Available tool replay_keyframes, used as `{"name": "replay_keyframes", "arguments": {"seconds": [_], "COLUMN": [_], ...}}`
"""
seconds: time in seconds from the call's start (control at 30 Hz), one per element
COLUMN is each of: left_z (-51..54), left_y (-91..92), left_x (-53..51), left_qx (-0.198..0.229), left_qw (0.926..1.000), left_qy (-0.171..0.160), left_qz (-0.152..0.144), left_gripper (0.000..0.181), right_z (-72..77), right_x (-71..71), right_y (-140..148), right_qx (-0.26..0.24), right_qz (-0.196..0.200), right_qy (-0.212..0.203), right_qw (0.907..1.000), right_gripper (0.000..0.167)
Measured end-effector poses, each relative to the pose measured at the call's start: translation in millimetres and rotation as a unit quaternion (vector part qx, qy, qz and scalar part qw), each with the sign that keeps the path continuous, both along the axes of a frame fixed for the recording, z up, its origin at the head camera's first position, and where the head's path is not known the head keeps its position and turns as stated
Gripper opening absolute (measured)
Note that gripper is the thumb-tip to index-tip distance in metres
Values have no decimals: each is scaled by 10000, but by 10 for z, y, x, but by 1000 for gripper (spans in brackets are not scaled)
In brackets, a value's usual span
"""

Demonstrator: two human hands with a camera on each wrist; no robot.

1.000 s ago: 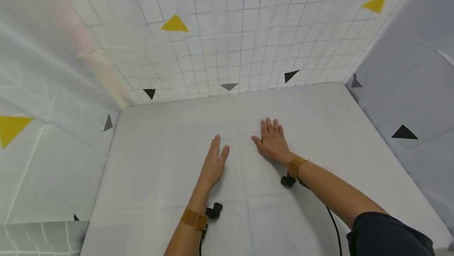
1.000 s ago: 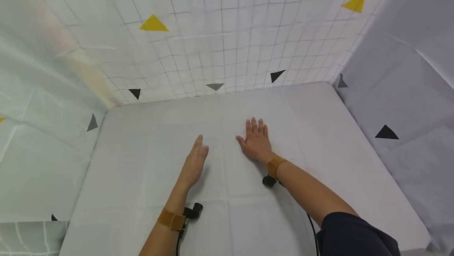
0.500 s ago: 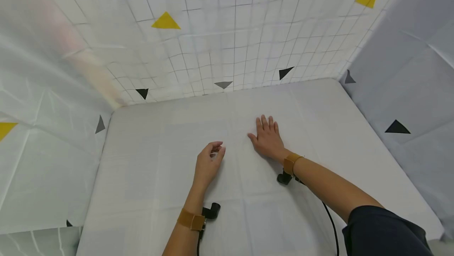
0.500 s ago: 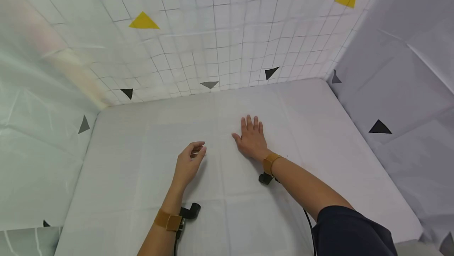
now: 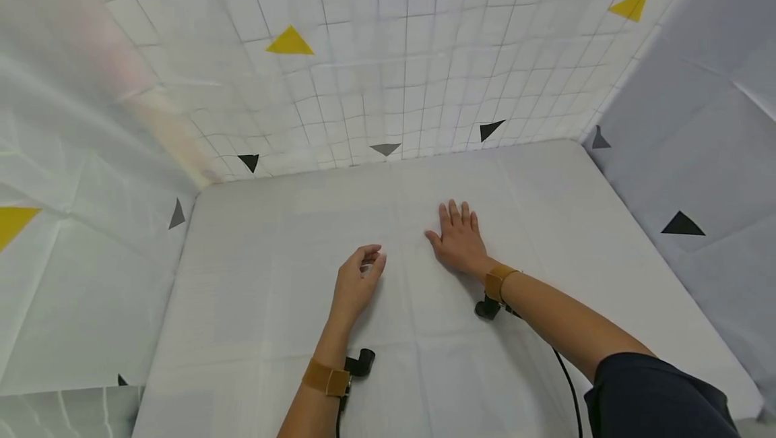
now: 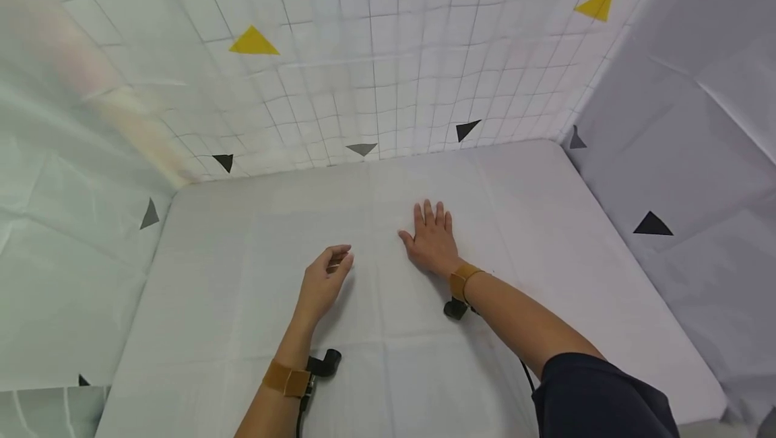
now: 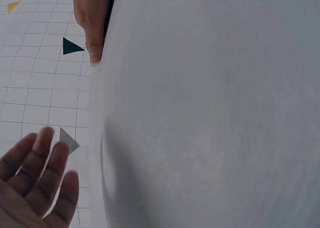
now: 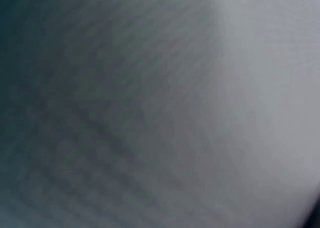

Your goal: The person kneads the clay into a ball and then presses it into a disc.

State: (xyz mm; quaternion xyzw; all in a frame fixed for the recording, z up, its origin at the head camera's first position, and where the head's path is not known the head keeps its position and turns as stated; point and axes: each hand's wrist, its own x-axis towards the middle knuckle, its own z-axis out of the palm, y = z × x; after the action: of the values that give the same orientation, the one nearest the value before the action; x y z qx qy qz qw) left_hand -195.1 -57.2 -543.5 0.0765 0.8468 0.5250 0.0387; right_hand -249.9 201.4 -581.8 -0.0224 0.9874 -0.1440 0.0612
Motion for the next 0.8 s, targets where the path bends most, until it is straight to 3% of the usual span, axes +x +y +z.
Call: {"name": "replay_keyframes", "arguments": {"seconds": [0.13,0.37,0.6,0.8], "left_z": [7,-3,11,31], "left_y": [-15,-13,-15,-22], "left_x": [19,29,52,40], "left_qx": [-577,-1641,-1910,-1908], "left_qw": [9980,9841,9786,9792], "left_qy": [230,643,698,616], "left_qz": [97,222,318,307], "left_gripper": [47,50,50,51], "right_z": [-20,-42,-69,-37], "right_x": [12,5,20,6], "right_y": [3,26,26,6], "right_qx": [-11,-34,32,-22], "right_qz": [2,-28,-82,-82], "right_qy": [-10,58,-125,10], "right_qw": [10000,10000,9999,10000], "right_gripper": [81,81,82,81]}}
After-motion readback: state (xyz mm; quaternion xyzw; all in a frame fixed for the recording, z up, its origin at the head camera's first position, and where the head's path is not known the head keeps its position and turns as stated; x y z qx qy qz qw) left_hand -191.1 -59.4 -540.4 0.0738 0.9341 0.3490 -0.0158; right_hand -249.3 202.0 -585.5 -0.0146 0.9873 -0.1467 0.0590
